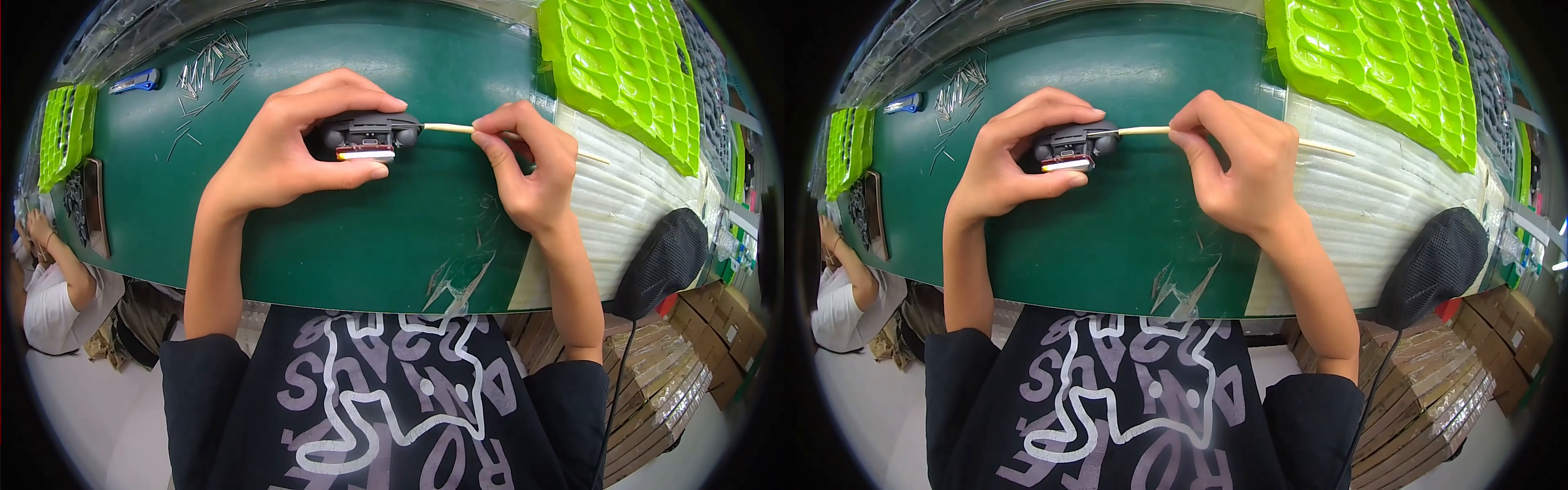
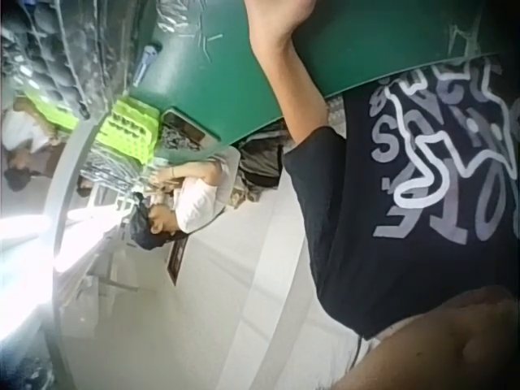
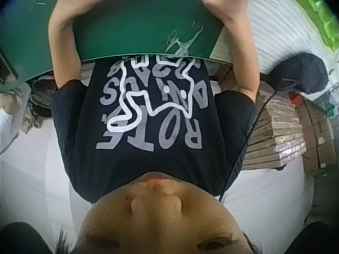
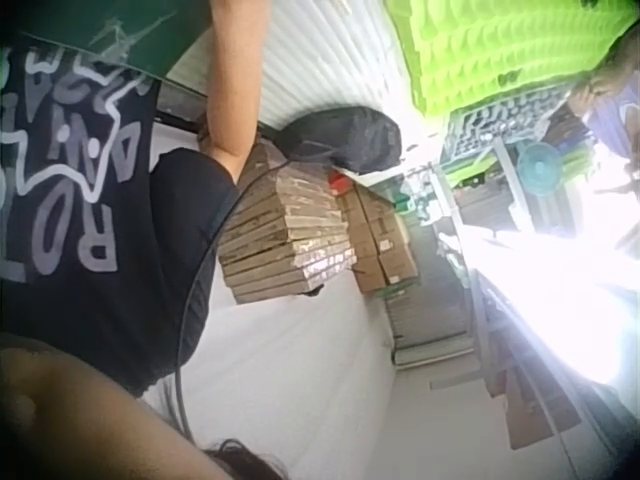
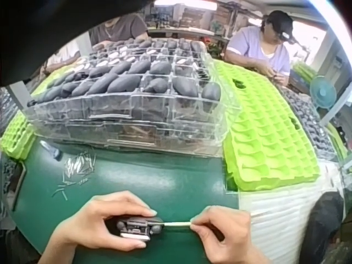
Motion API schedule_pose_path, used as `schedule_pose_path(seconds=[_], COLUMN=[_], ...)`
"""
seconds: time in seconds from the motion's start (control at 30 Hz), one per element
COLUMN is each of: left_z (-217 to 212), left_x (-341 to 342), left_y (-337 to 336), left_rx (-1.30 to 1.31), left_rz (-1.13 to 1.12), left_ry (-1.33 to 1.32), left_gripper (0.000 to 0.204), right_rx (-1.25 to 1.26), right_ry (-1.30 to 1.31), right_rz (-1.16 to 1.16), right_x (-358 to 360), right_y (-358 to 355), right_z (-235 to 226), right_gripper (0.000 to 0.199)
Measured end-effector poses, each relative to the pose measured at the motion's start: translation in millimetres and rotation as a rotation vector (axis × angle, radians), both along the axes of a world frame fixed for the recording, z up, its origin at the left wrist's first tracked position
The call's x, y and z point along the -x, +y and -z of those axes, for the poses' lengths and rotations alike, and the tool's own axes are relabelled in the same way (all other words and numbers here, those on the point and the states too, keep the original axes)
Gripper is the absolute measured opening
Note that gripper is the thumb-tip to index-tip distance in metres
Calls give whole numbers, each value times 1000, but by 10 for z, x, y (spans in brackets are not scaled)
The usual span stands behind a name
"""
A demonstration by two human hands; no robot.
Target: The user is assembling a electronic device by inserting battery and using a wooden stick to adjust the internal components.
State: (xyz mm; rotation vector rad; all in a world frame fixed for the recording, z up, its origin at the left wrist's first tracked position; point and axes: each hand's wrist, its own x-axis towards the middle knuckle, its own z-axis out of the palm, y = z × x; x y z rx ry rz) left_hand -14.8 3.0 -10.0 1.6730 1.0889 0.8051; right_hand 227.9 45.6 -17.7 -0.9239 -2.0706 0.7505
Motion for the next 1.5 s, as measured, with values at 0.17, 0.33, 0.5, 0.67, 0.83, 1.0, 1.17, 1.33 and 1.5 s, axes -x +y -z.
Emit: schedule_pose_path(seconds=[0.17, 0.33, 0.5, 0.67, 0.83, 1.0, 1.17, 1.33, 1.5], left_z=[12, -9, -3, 3, -6, -1, 29, 36, 35], left_x=[-29, -70, -107, -111, -116, -156, -186, -223, -246], left_y=[-8, -16, -14, -7, -13, -38, -53, -40, -52], left_rx=[-46, -138, -217, -232, -203, -252, -291, -363, -345], left_rz=[-9, -33, -47, -60, -60, -61, -91, -107, -63], left_ry=[30, 91, 148, 149, 123, 160, 159, 181, 161], left_gripper=[49, 50, 48, 49, 47, 44, 43, 42, 43], right_rx=[-38, 0, 64, 99, 95, 118, 187, 202, 190], right_ry=[-19, -4, 38, 31, 47, 63, 74, 100, 99], right_rz=[-16, -31, -11, -4, -15, -10, 12, 29, 18], right_x=[-30, -37, -58, -70, -75, -82, -77, -68, -24], right_y=[-6, 6, 21, 60, 69, 63, 38, 29, -13], right_z=[36, -2, 46, 30, 20, 16, 6, 22, 91], right_gripper=[12, 11, 10, 10, 9, 9, 9, 8, 9])
